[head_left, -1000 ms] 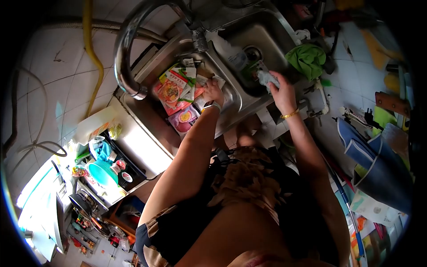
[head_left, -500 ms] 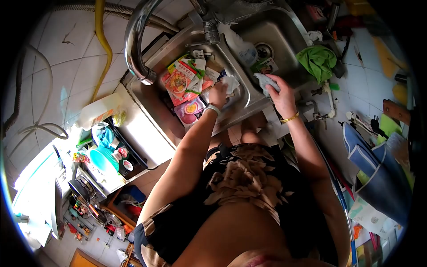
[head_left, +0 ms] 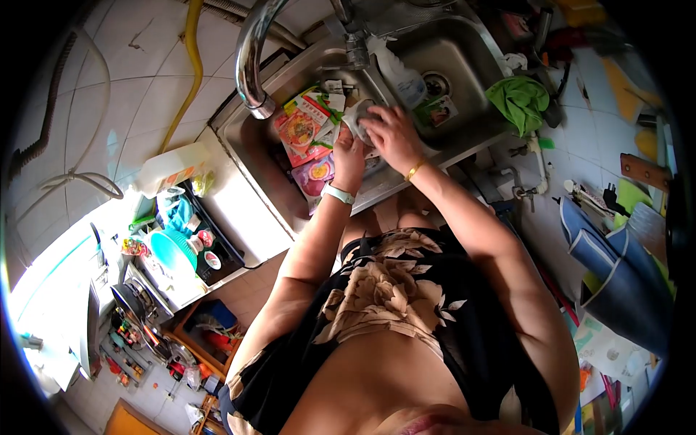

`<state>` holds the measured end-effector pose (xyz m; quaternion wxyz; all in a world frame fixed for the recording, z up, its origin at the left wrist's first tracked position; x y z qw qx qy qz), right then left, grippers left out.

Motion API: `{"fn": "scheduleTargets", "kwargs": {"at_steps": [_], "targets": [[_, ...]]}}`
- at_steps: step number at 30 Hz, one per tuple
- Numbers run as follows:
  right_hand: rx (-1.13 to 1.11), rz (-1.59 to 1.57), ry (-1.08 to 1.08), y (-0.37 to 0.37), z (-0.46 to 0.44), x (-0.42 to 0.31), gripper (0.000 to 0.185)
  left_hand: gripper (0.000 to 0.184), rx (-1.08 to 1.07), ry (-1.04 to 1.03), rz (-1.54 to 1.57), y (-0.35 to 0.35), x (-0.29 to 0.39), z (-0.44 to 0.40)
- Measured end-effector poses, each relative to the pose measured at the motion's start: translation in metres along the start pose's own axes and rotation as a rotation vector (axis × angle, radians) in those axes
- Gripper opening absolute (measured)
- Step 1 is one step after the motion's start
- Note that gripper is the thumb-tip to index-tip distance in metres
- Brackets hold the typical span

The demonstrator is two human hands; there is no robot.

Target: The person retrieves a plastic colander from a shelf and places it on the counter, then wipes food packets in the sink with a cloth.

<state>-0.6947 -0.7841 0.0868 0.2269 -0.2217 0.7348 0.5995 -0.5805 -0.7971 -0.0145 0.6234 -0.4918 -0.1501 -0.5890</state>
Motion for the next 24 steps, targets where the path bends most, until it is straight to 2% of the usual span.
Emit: {"fn": "scheduleTargets", "kwargs": {"at_steps": [2,4,5,8,11,14,15,16,18,19,21,23,24], "targets": [[0.074,-0.011,0.03,-0.012,-0.006,0.005,0.031,0.024,0.042,-0.034,-0.049,0.005,0.004,0.0],[0.014,-0.592,-0.302,-0.041,-0.004,0.037,0.032,0.032,-0.014,-0.048,-0.199,0.005,0.005,-0.005],[-0.045,-0.663,-0.348,-0.045,-0.004,0.038,0.033,0.029,-0.034,-0.084,-0.197,0.004,0.009,-0.004],[0.027,-0.748,-0.347,-0.044,-0.008,0.034,0.026,0.024,-0.121,-0.081,-0.357,0.02,0.003,-0.009],[0.032,-0.619,-0.451,-0.064,-0.005,0.06,0.021,0.019,-0.125,0.016,-0.229,0.008,0.011,0.01],[0.088,-0.581,-0.544,-0.078,-0.002,0.08,0.018,0.021,-0.147,-0.023,-0.203,0.005,0.013,0.016],[-0.013,-0.563,-0.576,-0.08,0.002,0.079,0.024,0.023,-0.127,-0.004,-0.232,0.007,0.014,0.017],[-0.012,-0.563,-0.577,-0.078,0.008,0.072,0.024,0.023,-0.129,-0.003,-0.232,0.009,0.014,0.016],[0.037,-0.87,-0.333,-0.062,0.007,0.032,0.037,0.028,-0.121,0.001,-0.352,0.014,0.014,0.011],[-0.09,-0.755,-0.308,-0.061,0.009,0.021,0.05,0.028,-0.121,0.002,-0.352,0.022,0.006,0.006],[-0.03,-0.714,-0.287,-0.057,0.01,0.016,0.047,0.027,-0.1,-0.354,-1.045,0.026,0.017,0.003],[-0.012,-0.684,-0.303,-0.058,0.008,0.02,0.046,0.025,-0.141,-0.345,-1.042,0.02,0.029,0.008],[-0.074,-0.689,-0.383,-0.069,0.008,0.031,0.043,0.023,-0.181,-0.336,-1.038,0.009,0.039,0.014]]}}
Point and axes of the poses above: each hand's wrist, its own z-axis away from the middle knuckle, its own y-axis out of the back of the hand, x = y × z, the point moved 9 cm from there along -z, towards the middle knuckle, and after that the axes turned 3 degrees about -x, right-handed, at the moved point
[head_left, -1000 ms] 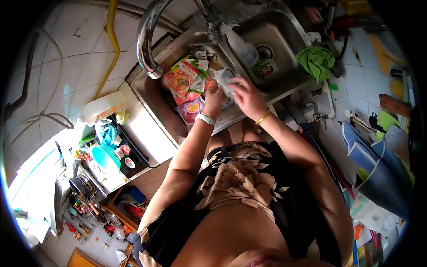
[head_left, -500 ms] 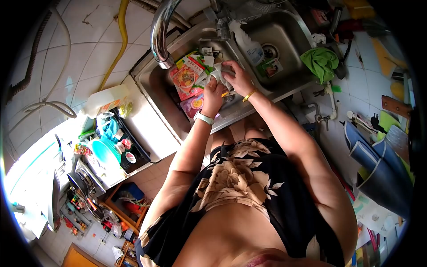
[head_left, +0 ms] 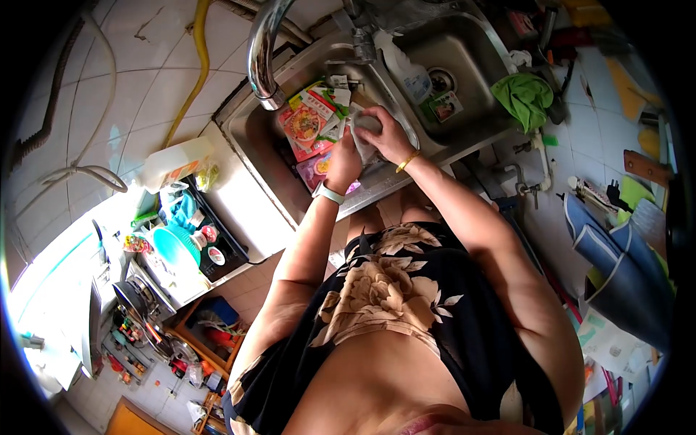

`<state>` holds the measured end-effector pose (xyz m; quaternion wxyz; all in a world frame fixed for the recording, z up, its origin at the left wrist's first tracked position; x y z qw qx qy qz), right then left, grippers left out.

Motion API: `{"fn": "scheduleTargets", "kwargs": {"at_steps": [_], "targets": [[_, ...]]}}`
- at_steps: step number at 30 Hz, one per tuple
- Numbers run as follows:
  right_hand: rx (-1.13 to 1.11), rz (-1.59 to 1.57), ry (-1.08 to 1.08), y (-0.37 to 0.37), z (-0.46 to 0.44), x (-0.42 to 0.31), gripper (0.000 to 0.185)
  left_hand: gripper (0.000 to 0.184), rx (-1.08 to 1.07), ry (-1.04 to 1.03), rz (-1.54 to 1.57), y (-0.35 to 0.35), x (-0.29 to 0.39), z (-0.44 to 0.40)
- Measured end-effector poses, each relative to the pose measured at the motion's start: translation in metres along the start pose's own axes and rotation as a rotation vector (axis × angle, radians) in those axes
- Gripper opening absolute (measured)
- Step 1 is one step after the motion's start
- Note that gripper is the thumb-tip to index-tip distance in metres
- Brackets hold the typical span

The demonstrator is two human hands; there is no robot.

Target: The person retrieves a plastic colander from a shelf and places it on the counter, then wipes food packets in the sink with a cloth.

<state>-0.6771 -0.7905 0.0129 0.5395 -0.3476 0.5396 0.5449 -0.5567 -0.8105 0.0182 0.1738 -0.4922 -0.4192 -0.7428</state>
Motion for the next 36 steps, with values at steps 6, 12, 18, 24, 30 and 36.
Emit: {"fn": "scheduleTargets", "kwargs": {"at_steps": [6,12,18,24,30,36], "targets": [[0.083,-0.513,-0.251,-0.004,-0.004,0.052,0.041,0.015,-0.061,0.254,0.304,-0.012,0.007,0.013],[0.077,0.03,-0.021,0.017,0.013,0.006,0.029,0.012,-0.137,0.249,0.105,-0.024,-0.019,0.012],[0.013,0.074,0.074,0.039,0.019,-0.001,0.028,0.009,0.235,0.103,0.395,-0.021,-0.031,-0.001],[0.141,0.02,-0.019,0.088,0.03,0.011,0.024,0.015,-0.061,0.372,0.718,-0.069,-0.01,0.005],[0.529,0.245,-0.01,0.186,0.029,0.03,0.021,0.027,0.07,0.185,-0.047,-0.057,-0.082,-0.001],[-0.01,0.884,-0.413,0.162,0.012,0.079,0.025,0.048,-0.193,0.118,-0.417,-0.106,-0.106,-0.021]]}}
Point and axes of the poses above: each hand's wrist, its own z-axis away from the middle knuckle, its own y-axis out of the back of the hand, x = y × z, the point moved 9 cm from there along -z, towards the middle knuckle, and after that the axes turned 3 degrees about -x, right-handed, at the moved point
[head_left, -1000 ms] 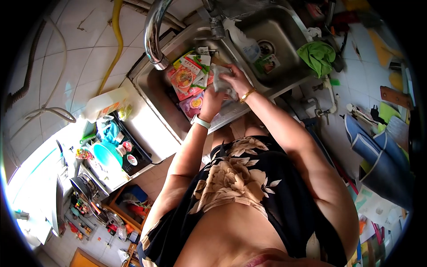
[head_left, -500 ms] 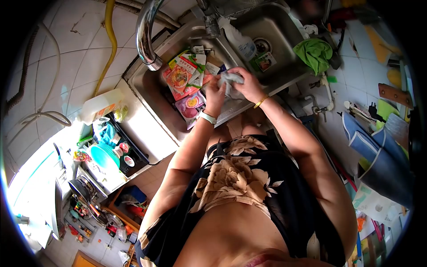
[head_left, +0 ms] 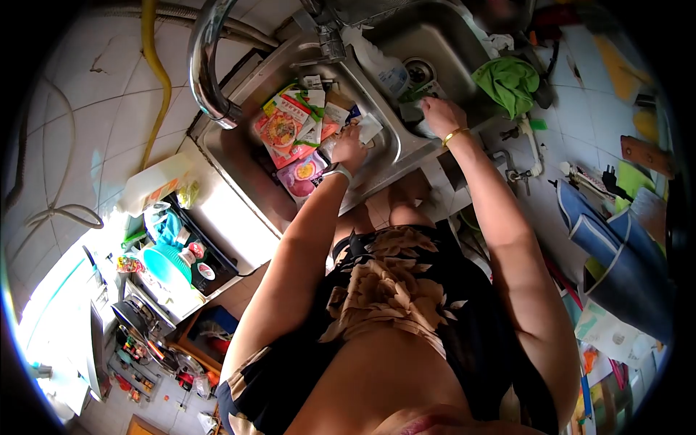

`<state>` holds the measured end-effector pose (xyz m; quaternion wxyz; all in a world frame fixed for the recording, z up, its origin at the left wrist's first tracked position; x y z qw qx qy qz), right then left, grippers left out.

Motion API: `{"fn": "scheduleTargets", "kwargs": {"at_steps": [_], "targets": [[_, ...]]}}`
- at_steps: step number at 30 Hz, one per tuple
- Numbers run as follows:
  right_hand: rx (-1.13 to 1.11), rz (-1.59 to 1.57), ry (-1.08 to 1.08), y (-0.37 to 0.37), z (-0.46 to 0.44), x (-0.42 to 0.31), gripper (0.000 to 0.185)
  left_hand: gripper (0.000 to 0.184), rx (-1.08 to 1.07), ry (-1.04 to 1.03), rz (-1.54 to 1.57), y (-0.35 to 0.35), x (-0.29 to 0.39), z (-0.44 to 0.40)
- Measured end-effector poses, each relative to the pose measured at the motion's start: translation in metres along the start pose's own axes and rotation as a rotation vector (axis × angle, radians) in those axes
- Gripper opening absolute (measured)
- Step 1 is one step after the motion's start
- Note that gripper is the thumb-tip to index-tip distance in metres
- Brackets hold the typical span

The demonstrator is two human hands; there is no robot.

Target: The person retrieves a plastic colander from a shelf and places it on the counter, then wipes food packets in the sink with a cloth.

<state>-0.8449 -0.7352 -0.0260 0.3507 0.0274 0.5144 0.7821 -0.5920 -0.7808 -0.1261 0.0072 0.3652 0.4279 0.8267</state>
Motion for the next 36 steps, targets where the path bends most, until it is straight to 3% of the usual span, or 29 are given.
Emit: {"fn": "scheduleTargets", "kwargs": {"at_steps": [2,4,7,9,12,13,15,16,19,22,24,26,27,30,31,32,34,36], "targets": [[0.008,0.04,0.003,0.008,0.001,-0.005,0.024,0.057,0.093,-0.119,-0.25,0.0,0.027,-0.006],[0.024,0.088,-0.001,0.013,0.004,0.0,0.023,0.052,0.116,-0.136,-0.248,-0.013,0.029,-0.017],[0.176,-0.075,0.048,0.029,0.008,0.019,0.02,0.03,0.078,0.046,-0.367,-0.021,0.023,-0.031],[0.211,-0.392,0.166,0.03,0.01,0.033,0.015,0.028,0.065,0.045,-0.286,-0.034,0.005,-0.038],[0.199,-0.465,0.158,0.038,0.02,0.039,0.012,0.028,-0.099,0.149,-0.215,-0.04,-0.015,-0.038],[0.2,-0.468,0.163,0.042,0.025,0.037,0.012,0.028,-0.119,0.162,0.258,-0.045,-0.026,-0.035],[0.6,-0.17,0.296,0.091,0.06,0.006,0.008,0.028,-0.131,0.246,1.088,-0.036,-0.019,-0.018],[0.598,-0.178,0.302,0.097,0.066,-0.001,0.008,0.028,-0.123,0.251,1.083,-0.017,-0.005,-0.009],[0.587,-0.426,0.35,0.106,0.082,-0.019,0.011,0.032,-0.131,0.335,1.515,0.031,0.044,0.022],[0.578,-0.629,0.459,0.094,0.098,-0.068,0.008,0.029,-0.157,0.293,1.637,0.06,0.084,0.034],[0.429,-0.673,0.516,0.068,0.104,-0.106,0.013,0.031,-0.115,0.188,1.497,0.052,0.067,0.029],[0.411,-0.464,0.689,0.048,0.11,-0.143,0.021,0.028,0.118,-0.296,0.036,0.088,0.094,0.033],[0.364,-0.337,0.77,0.036,0.11,-0.158,0.023,0.028,0.124,-0.29,0.031,0.089,0.096,0.034],[0.379,-0.303,0.773,0.027,0.089,-0.168,0.025,0.022,0.017,0.164,1.7,0.059,0.074,0.03],[0.428,-0.31,0.777,0.025,0.08,-0.166,0.022,0.019,0.092,0.174,1.512,0.064,0.067,0.031],[0.428,-0.311,0.777,0.021,0.075,-0.167,0.022,0.019,0.092,0.175,1.511,0.067,0.073,0.033],[0.226,-0.643,0.451,0.0,0.047,-0.141,0.019,0.015,0.236,0.149,1.113,0.088,0.081,0.041],[0.27,-0.634,0.422,-0.001,0.048,-0.139,0.022,0.012,0.298,0.06,0.975,0.1,0.085,0.039]]}}
Point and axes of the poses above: each hand's wrist, its own z-axis away from the middle knuckle, its own y-axis out of the back of the hand, x = y × z, the point moved 9 cm from there along -z, towards the middle knuckle, and after that the axes turned 3 degrees about -x, right-handed, at the moved point
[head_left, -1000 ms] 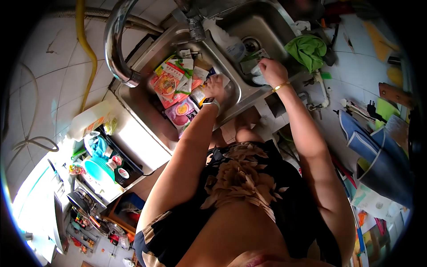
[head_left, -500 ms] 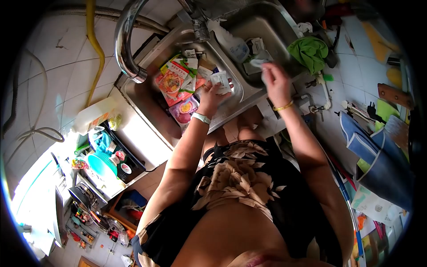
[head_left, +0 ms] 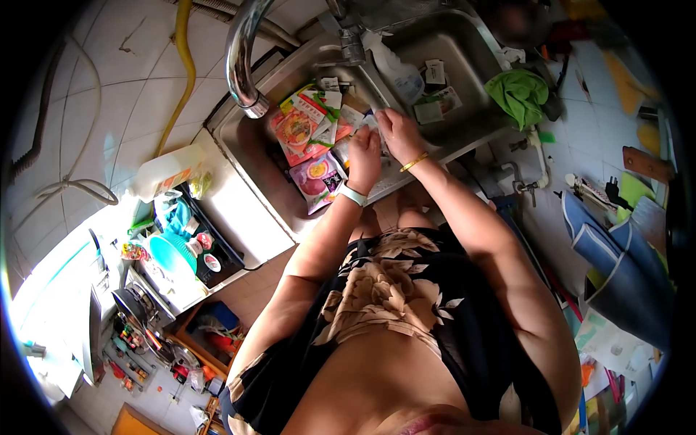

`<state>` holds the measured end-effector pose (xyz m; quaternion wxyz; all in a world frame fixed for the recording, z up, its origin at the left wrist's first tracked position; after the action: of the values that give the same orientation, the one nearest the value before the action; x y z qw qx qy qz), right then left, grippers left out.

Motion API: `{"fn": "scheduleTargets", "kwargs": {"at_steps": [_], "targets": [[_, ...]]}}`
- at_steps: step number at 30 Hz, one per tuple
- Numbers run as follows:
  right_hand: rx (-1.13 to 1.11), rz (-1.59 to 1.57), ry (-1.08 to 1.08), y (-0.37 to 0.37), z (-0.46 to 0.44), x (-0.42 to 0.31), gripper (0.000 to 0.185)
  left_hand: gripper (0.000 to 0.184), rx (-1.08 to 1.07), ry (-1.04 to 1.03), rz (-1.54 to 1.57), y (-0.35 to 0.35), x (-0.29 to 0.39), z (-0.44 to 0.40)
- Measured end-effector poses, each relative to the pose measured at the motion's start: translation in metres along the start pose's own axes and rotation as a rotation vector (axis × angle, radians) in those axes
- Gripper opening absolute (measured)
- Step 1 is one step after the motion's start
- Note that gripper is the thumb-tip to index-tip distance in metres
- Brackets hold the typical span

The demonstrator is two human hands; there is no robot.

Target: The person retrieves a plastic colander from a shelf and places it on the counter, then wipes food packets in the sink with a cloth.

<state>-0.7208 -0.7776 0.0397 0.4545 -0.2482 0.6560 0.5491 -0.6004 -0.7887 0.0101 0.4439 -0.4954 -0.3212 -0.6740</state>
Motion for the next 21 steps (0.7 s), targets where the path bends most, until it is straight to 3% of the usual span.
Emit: {"fn": "scheduleTargets", "kwargs": {"at_steps": [2,3,6,8,10,12,16,17,18,20,21], "targets": [[-0.101,-0.044,-0.321,-0.012,0.01,0.032,0.025,0.017,0.048,-0.117,-0.397,0.005,0.013,-0.002],[-0.069,-0.116,-0.351,-0.013,0.015,0.036,0.028,0.019,0.153,-0.268,-0.427,0.008,0.024,-0.003],[0.017,-0.243,-0.261,-0.015,0.034,0.021,0.028,0.02,0.219,-0.092,-0.377,0.017,0.027,-0.011],[0.101,-0.251,-0.22,-0.01,0.031,0.025,0.026,0.02,0.194,-0.088,-0.432,0.015,0.014,-0.017],[0.11,-0.059,-0.293,0.007,0.023,0.032,0.026,0.017,0.047,-0.139,0.003,-0.002,0.001,-0.02],[0.07,-0.026,-0.322,0.02,0.012,0.039,0.03,0.017,-0.032,-0.207,-0.009,-0.012,0.011,-0.017],[0.102,-0.049,-0.238,0.045,0.008,0.04,0.032,0.017,-0.159,-0.132,-0.229,-0.019,-0.002,-0.013],[0.161,-0.113,-0.164,0.056,0.007,0.041,0.032,0.016,-0.181,0.009,-0.108,-0.02,-0.005,-0.009],[0.133,0.039,-0.247,0.066,0.005,0.052,0.03,0.016,-0.202,0.151,0.013,-0.021,-0.013,-0.005],[0.255,0.033,-0.29,0.098,0.005,0.064,0.029,0.014,-0.154,0.103,-0.041,-0.003,-0.024,-0.011],[0.216,0.196,-0.259,0.106,0.002,0.076,0.029,0.013,-0.108,0.052,-0.094,0.013,-0.033,-0.015]]}}
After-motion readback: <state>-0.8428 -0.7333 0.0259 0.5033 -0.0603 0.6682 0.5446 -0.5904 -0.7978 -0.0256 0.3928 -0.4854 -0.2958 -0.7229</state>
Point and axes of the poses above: each hand's wrist, its own z-axis away from the middle knuckle, its own y-axis out of the back of the hand, x = y × z, the point moved 9 cm from there along -z, towards the middle knuckle, and after that the axes turned 3 degrees about -x, right-handed, at the moved point
